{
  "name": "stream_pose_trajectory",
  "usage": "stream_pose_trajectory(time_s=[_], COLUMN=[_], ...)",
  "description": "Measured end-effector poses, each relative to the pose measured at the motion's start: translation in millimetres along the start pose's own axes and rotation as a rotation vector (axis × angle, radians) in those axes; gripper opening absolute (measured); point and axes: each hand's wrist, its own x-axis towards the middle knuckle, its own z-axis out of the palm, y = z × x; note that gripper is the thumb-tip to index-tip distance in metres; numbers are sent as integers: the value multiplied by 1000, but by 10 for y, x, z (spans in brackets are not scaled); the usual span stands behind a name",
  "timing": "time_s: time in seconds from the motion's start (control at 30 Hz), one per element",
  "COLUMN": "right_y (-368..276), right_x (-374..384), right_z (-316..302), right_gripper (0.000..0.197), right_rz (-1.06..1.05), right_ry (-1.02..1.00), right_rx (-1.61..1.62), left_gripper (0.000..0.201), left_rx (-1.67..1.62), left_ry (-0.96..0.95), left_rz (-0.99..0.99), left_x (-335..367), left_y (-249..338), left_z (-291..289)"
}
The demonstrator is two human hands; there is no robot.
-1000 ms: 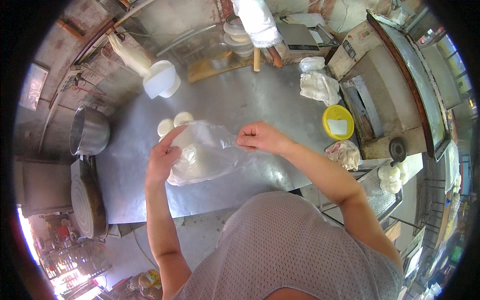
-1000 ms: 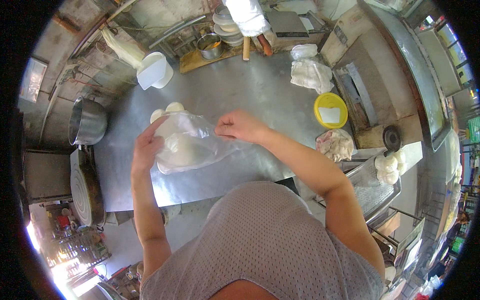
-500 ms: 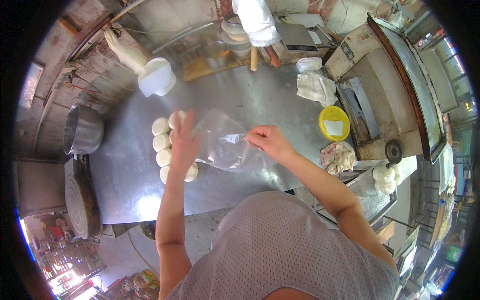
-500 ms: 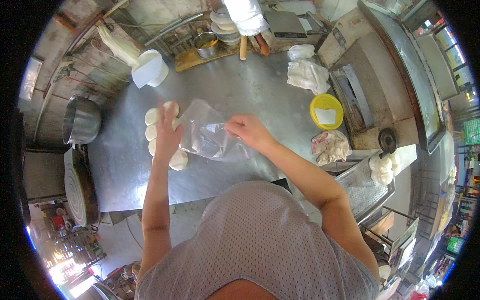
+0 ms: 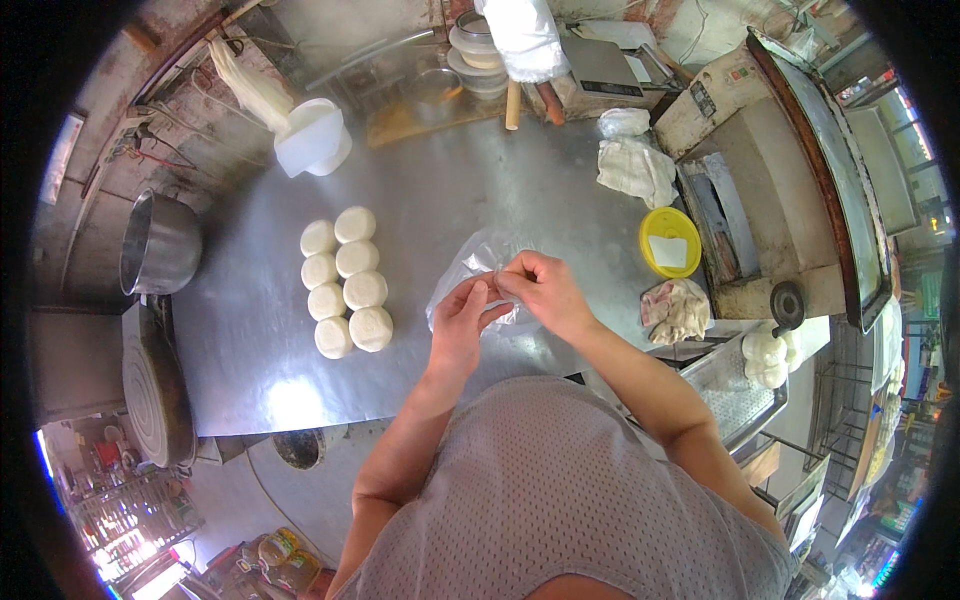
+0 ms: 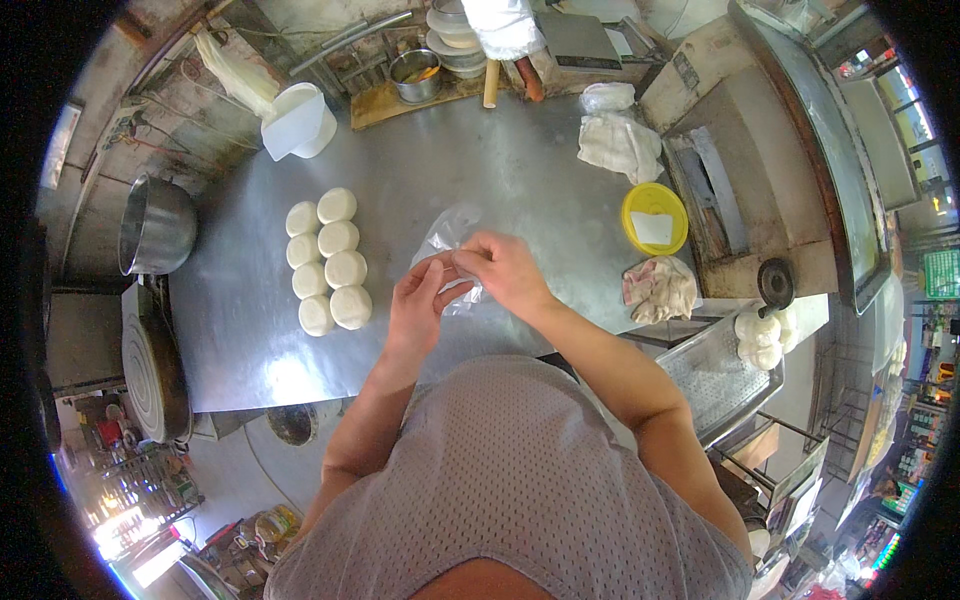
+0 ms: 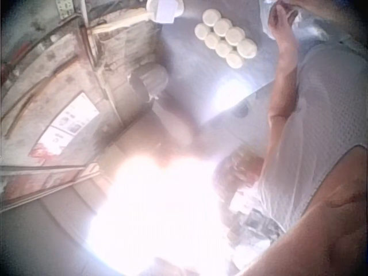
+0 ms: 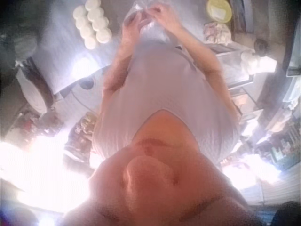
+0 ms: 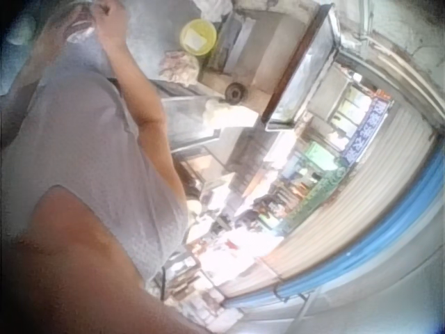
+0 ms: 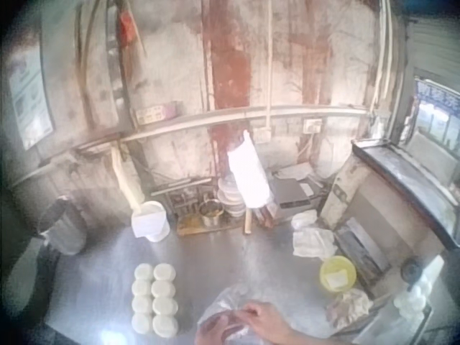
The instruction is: The person retrieves a perforated metal tray and places it on a stainless steel counter. They then repeatedly pick up round dough balls, place them into a clear plastic bag, and set the bag onto the tray. The process continues until several bags of dough are arranged on the tray.
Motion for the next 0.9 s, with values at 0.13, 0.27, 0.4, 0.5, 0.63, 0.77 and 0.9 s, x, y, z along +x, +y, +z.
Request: stream_pose_trajectory(time_s=[0.13, 0.27, 0.4, 0.5, 0.63, 0.77, 0.9], right_y=[-85, 16, 311, 555, 591, 1054, 1648], right_x=[-32, -65, -54, -15, -34, 230, 338], right_z=[61, 70, -68, -266, -103, -270, -669], right_gripper=[20, 21, 16, 10, 9, 5, 4], right_rz=[-10, -102, 34, 228, 308, 466, 516], right_ry=[28, 8, 43, 131, 65, 64, 386], right_rx=[-65, -124, 29, 390, 488, 506, 864], left_gripper=[26, 16, 12, 9, 6, 4, 3], left_rx=[78, 226, 53, -113, -152, -293, -430], left_ry=[19, 101, 204, 167, 42, 84, -8], left_rz=[7, -33, 65, 128, 118, 151, 195], left_x=[31, 110, 179, 220, 200, 194, 102], left_y=[36, 8, -50, -35, -67, 94, 219], left_z=[66, 46, -67, -176, -136, -380, -1181])
